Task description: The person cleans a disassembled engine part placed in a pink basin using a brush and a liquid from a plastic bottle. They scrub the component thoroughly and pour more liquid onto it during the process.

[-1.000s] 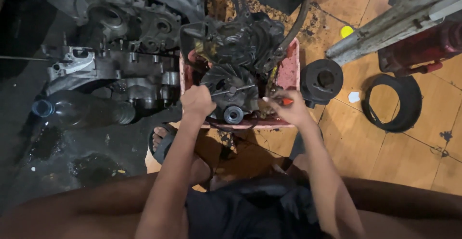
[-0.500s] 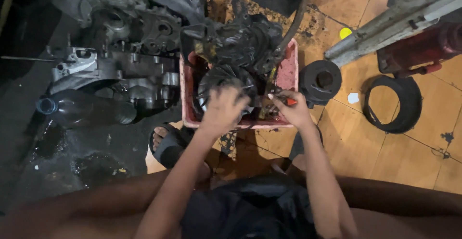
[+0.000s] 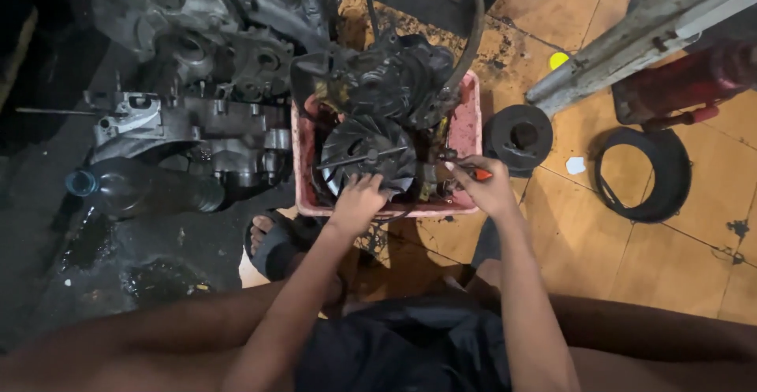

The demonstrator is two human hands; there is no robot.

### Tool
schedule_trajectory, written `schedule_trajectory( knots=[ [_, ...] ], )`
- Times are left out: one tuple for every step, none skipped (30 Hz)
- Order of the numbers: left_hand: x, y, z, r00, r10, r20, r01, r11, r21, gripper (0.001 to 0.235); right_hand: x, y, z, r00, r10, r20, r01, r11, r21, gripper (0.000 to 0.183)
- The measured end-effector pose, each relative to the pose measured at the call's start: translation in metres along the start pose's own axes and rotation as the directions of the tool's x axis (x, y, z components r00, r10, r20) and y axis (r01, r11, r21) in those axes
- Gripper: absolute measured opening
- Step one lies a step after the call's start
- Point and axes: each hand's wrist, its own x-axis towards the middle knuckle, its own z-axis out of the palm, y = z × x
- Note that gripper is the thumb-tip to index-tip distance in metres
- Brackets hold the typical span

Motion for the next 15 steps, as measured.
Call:
schedule_trajectory(
  knots=[
    [0.003,-0.003,-0.006,1.0,-0.001,0.002,0.001,1.0,0.003,0.006,0.0,0.003,-0.001,1.0,-0.001,0.002,0.001,1.0,0.003,0.014],
    [0.006,-0.006,-0.012,0.986,0.127,-0.104,-0.132,0.99,-0.04,0.007,0.0,0.005,-0.002,1.0,0.003,0.004,-0.003,1.0,0.029,0.013],
    [0.009,-0.01,-0.019,0.945,0.247,-0.213,-0.266,0.961,-0.069,0.01,0.001,0.008,-0.003,1.0,0.007,0.006,-0.007,0.998,0.055,0.013],
    [0.015,-0.015,-0.025,0.945,0.25,-0.213,-0.269,0.961,-0.068,0.01,0.0,0.007,-0.003,1.0,0.007,0.003,-0.007,0.998,0.056,0.013],
    [0.021,-0.019,-0.031,0.898,0.323,-0.298,-0.349,0.936,-0.039,0.015,-0.001,0.006,-0.003,1.0,-0.009,-0.007,0.009,0.999,0.032,0.014],
    [0.027,-0.023,-0.036,0.839,0.39,-0.38,-0.422,0.906,-0.003,0.021,-0.001,0.005,-0.004,1.0,-0.025,-0.017,0.025,1.0,0.006,0.015],
    [0.032,-0.027,-0.054,0.837,0.392,-0.381,-0.424,0.906,-0.002,0.021,-0.001,0.006,-0.005,0.999,-0.026,-0.02,0.026,1.0,0.006,0.015],
    [0.036,-0.031,-0.072,0.816,0.42,-0.397,-0.455,0.891,0.006,0.022,0.0,0.007,-0.006,1.0,-0.001,-0.015,0.001,1.0,0.015,0.015],
    [0.04,-0.036,-0.089,0.793,0.447,-0.413,-0.485,0.875,0.015,0.024,0.001,0.008,-0.006,1.0,0.024,-0.009,-0.023,0.999,0.025,0.015],
    [0.037,-0.039,-0.102,0.794,0.448,-0.411,-0.485,0.874,0.015,0.024,0.002,0.011,-0.006,1.0,0.024,-0.009,-0.024,0.999,0.026,0.015],
    [0.034,-0.043,-0.115,0.81,0.44,-0.387,-0.474,0.88,0.009,0.021,0.004,0.013,-0.005,1.0,-0.011,-0.01,0.011,1.0,0.006,0.017],
    [0.026,-0.045,-0.129,0.83,0.426,-0.359,-0.456,0.89,0.0,0.02,0.005,0.016,-0.003,0.999,-0.044,-0.002,0.044,0.999,-0.016,0.019],
    [0.0,-0.042,-0.111,0.836,0.419,-0.355,-0.449,0.893,-0.002,0.02,0.002,0.017,-0.001,0.999,-0.042,0.007,0.042,0.999,-0.015,0.019],
    [-0.024,-0.041,-0.093,0.907,0.306,-0.29,-0.344,0.935,-0.088,0.01,0.003,0.016,0.0,0.999,-0.034,0.001,0.035,0.999,-0.024,0.018],
    [-0.049,-0.039,-0.076,0.958,0.19,-0.213,-0.227,0.959,-0.167,0.001,0.004,0.016,0.001,1.0,-0.028,-0.005,0.027,0.999,-0.033,0.017]
  ],
)
